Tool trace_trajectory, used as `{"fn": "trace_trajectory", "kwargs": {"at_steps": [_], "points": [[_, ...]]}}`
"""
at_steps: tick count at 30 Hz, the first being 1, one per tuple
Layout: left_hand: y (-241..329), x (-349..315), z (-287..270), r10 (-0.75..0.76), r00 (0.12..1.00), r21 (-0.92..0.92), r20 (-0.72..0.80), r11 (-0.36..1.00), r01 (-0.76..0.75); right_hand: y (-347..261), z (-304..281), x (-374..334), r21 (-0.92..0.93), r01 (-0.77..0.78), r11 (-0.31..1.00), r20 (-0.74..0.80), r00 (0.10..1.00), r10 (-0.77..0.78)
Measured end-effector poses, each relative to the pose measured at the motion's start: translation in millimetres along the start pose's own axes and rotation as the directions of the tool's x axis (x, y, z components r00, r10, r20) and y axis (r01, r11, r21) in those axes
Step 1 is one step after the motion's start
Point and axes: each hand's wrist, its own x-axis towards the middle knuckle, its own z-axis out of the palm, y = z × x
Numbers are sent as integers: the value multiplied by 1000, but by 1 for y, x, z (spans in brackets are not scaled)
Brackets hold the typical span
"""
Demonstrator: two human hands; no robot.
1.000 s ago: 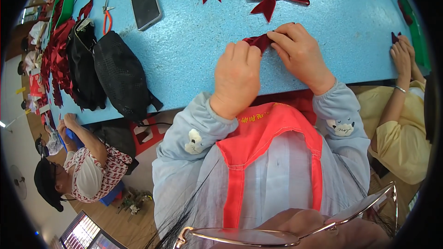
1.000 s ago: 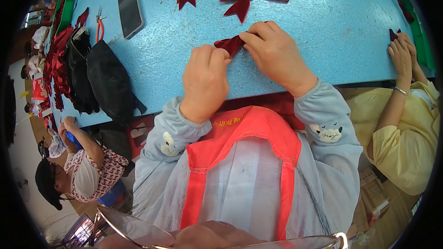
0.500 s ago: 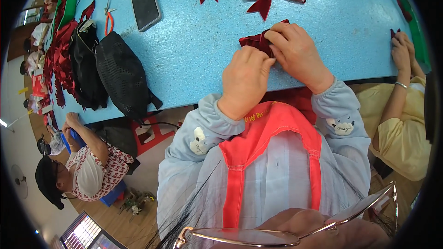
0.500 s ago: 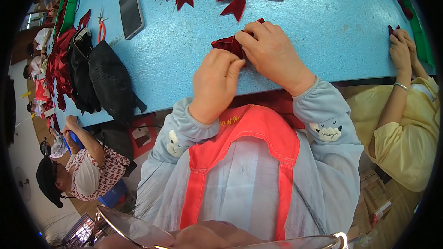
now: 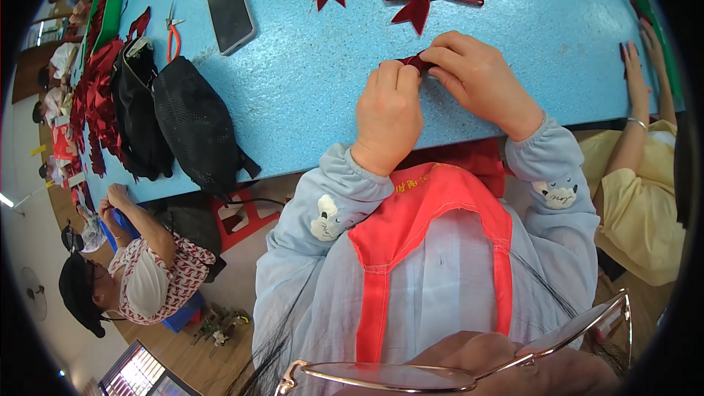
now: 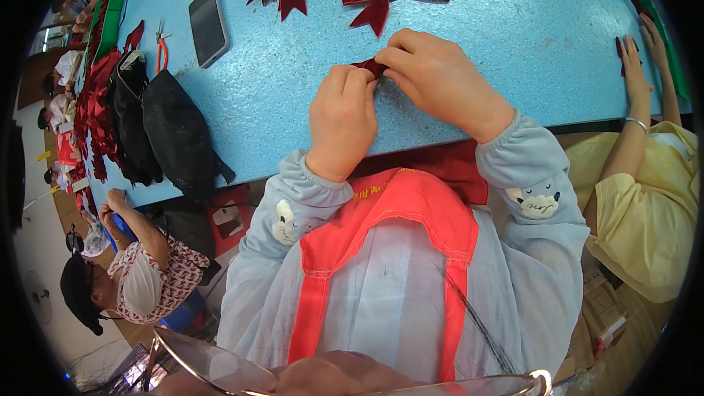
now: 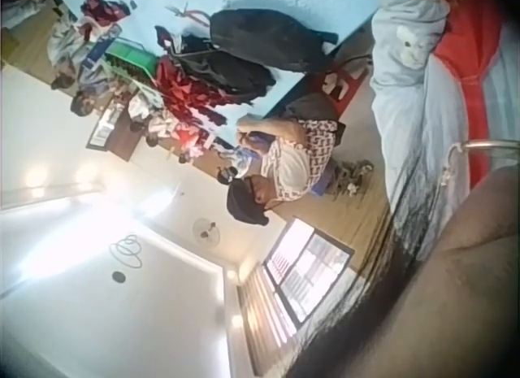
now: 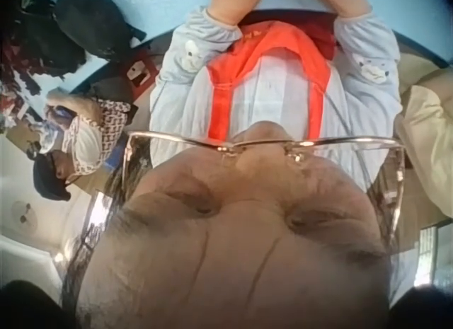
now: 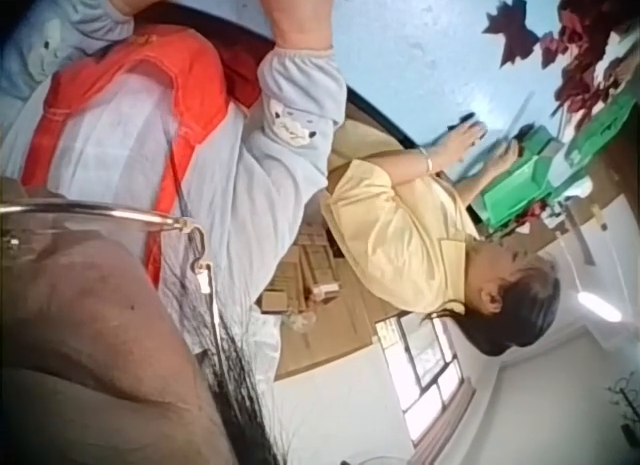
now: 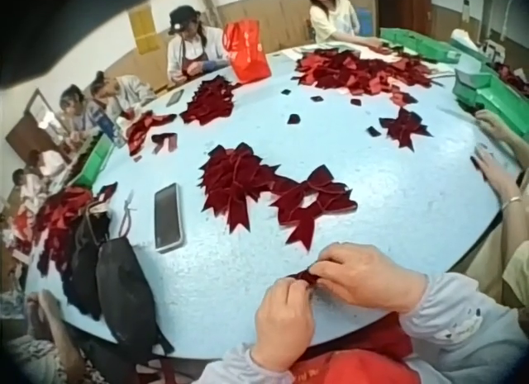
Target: Assemble red ribbon bows by hand at a factory workbench.
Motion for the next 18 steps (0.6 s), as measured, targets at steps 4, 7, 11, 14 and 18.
{"fn": "trace_trajectory", "kwargs": {"at_steps": [4, 7, 11, 14, 18], "points": [[2, -4, 1, -59, 998, -96, -4, 994, 59, -3, 7, -1, -52, 10, 999, -64, 998, -13], [6, -7, 2, -31, 998, -69, -52, 997, 27, -8, 10, -2, -69, -6, 998, -106, 994, -1], [8, -12, 4, -16, 998, -40, -65, 999, 14, -13, 7, -3, -147, 6, 989, -142, 990, -27], [6, -14, 5, 47, 995, 5, -90, 999, -46, -12, 5, -2, -326, 88, 941, -150, 978, -144], [-1, -15, 1, 161, 985, 62, -56, 986, -157, -8, 9, 2, -251, 86, 964, -87, 990, -111]]}}
